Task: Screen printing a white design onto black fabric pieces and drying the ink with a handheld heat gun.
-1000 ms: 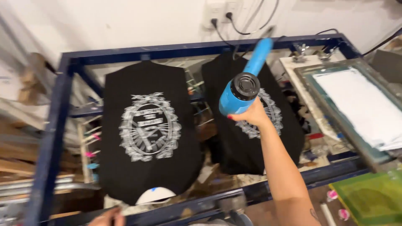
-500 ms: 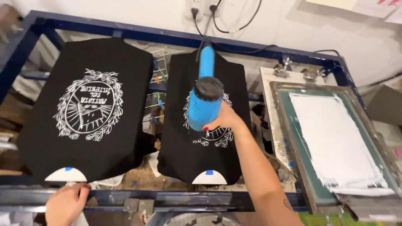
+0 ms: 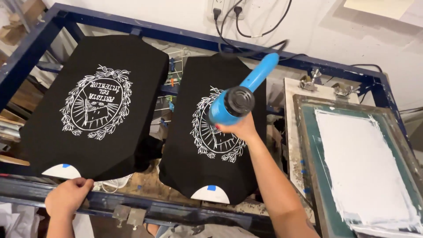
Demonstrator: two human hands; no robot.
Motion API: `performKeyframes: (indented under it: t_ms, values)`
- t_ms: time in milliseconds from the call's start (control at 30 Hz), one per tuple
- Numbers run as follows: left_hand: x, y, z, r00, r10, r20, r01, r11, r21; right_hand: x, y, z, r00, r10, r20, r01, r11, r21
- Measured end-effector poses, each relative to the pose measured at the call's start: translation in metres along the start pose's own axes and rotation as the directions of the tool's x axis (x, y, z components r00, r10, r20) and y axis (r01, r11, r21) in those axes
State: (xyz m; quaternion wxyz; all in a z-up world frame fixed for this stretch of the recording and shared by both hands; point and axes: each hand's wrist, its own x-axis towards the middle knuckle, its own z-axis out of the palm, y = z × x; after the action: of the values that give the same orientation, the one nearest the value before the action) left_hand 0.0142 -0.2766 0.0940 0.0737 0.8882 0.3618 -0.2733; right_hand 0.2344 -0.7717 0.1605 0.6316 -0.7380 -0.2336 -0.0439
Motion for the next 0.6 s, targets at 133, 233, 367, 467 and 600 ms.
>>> performKeyframes:
  t_ms: [133,233,367,467,600]
  values:
    - [0.004,-0.001,0.008,1.0,-0.014,-0.023,0.015,1.0,0.025,-0.016,0.025,-0.028,0.93,0.184,0.319,-0.234,0.964,0.127]
    - [0.009,-0.004,0.016,0.999,-0.014,-0.034,0.015,0.999,0.039,-0.014,-0.011,-0.024,0.963,0.154,0.222,-0.176,0.981,0.083]
    - [0.012,-0.004,0.014,0.999,-0.022,-0.043,0.023,0.999,0.04,-0.022,0.011,-0.046,0.975,0.057,0.214,-0.061,0.998,0.012]
    - [0.008,-0.001,0.008,0.999,-0.017,-0.038,0.018,0.999,0.041,-0.031,0.024,-0.066,0.966,0.096,0.241,-0.104,0.994,0.02]
    - [0.011,-0.003,0.012,0.999,-0.011,-0.043,0.013,0.999,0.039,-0.037,0.019,-0.072,0.999,0.038,-0.039,-0.044,0.983,-0.18]
